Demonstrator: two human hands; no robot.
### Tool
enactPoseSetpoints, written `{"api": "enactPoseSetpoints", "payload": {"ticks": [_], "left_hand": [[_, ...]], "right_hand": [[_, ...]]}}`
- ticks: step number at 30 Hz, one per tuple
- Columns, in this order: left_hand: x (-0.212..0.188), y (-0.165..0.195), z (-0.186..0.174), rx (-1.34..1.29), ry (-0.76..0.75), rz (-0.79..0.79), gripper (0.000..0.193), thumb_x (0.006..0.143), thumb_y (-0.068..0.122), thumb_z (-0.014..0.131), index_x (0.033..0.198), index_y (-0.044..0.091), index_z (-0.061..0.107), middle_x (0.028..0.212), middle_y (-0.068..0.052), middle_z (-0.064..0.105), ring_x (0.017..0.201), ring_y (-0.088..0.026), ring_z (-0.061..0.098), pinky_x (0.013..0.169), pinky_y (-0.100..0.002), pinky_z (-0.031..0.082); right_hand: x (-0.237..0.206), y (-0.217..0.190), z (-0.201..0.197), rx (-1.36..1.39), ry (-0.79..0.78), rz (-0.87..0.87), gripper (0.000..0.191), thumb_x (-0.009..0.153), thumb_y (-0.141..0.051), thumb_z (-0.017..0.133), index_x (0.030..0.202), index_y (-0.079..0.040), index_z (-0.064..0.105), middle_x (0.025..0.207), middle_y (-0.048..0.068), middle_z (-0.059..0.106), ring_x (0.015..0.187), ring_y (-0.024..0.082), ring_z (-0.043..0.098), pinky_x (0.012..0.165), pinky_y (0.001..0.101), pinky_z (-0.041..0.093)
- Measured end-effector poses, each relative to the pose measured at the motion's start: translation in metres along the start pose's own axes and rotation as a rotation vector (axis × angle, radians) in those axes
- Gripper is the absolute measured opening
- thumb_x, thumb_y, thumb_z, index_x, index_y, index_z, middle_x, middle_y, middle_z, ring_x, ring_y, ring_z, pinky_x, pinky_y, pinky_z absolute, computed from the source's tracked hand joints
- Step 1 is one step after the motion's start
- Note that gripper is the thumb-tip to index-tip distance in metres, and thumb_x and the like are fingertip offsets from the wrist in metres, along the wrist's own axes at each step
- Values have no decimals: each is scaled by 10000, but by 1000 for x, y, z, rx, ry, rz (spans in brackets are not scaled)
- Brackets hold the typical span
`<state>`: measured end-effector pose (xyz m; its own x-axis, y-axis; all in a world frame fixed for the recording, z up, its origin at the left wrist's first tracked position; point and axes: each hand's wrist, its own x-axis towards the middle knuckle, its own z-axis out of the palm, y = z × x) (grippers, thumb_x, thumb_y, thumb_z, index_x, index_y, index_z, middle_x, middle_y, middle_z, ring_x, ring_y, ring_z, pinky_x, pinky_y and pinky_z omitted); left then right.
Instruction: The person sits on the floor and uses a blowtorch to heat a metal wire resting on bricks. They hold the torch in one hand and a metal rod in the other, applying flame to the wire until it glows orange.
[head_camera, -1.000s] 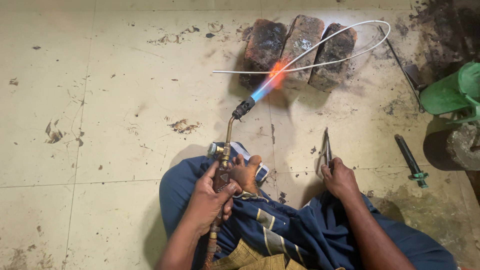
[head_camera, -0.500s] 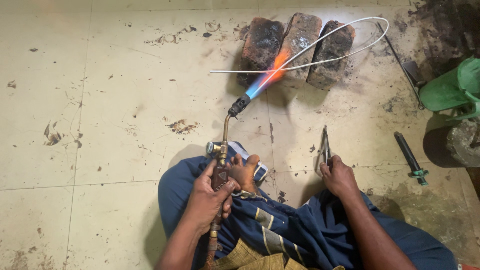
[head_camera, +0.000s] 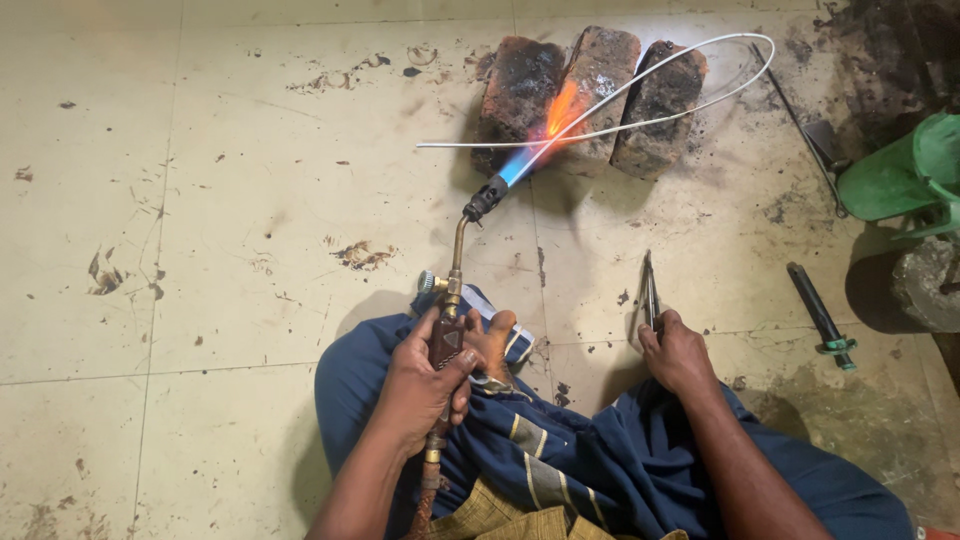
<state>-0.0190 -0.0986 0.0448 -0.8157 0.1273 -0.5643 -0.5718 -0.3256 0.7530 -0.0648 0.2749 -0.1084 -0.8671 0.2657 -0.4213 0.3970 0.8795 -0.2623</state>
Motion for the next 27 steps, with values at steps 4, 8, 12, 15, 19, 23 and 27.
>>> {"api": "enactPoseSetpoints", "payload": {"ticks": [4,8,12,15,19,23,27], "left_hand": [[0,3,2,32,20,-27,581,900,30,672,1443,136,495,787,-63,685,419,-75,510,342,-239,438],[0,3,2,42,35,-43,576,903,40,672,1442,141,496,787,-64,690,419,-71,510,341,-239,438],[0,1,2,29,31,-25,567,907,37,676,1439,122,499,786,-65,687,420,-73,510,344,-240,441],[0,0,1,30,26,-28,586,899,37,675,1445,143,491,778,-67,690,415,-75,509,343,-240,439],[-2,-1,1,12,20,-27,581,901,33,676,1443,140,497,780,-64,684,416,-76,510,346,-238,438],[-3,0,2,28,22,-24,574,905,31,665,1445,142,505,784,-67,685,416,-73,507,342,-237,434],[-1,2,3,48,25,-35,585,911,29,664,1457,153,496,793,-69,684,416,-74,507,342,-241,437]], "right_hand": [[1,-2,-1,-7,-39,39,469,998,-389,574,1267,-5,579,964,284,742,961,432,740,895,509,576],[3,-4,-1,-4,-90,96,475,1011,-396,550,1306,-23,557,984,259,741,954,396,750,865,506,601],[2,-4,-2,-24,-78,79,474,1013,-400,550,1299,-21,565,978,264,746,953,402,749,877,506,591],[2,-4,-2,-16,-74,74,475,1007,-397,551,1293,-18,566,969,267,747,945,407,752,873,508,591],[2,-3,-2,-9,-49,47,467,995,-391,564,1265,-11,580,965,284,741,953,435,736,887,516,574],[0,-2,-1,5,-19,14,469,994,-398,576,1240,1,595,980,303,734,979,457,723,907,520,562],[1,-3,-2,10,-34,36,479,992,-394,571,1278,-10,574,993,294,737,987,444,728,903,520,565]]}}
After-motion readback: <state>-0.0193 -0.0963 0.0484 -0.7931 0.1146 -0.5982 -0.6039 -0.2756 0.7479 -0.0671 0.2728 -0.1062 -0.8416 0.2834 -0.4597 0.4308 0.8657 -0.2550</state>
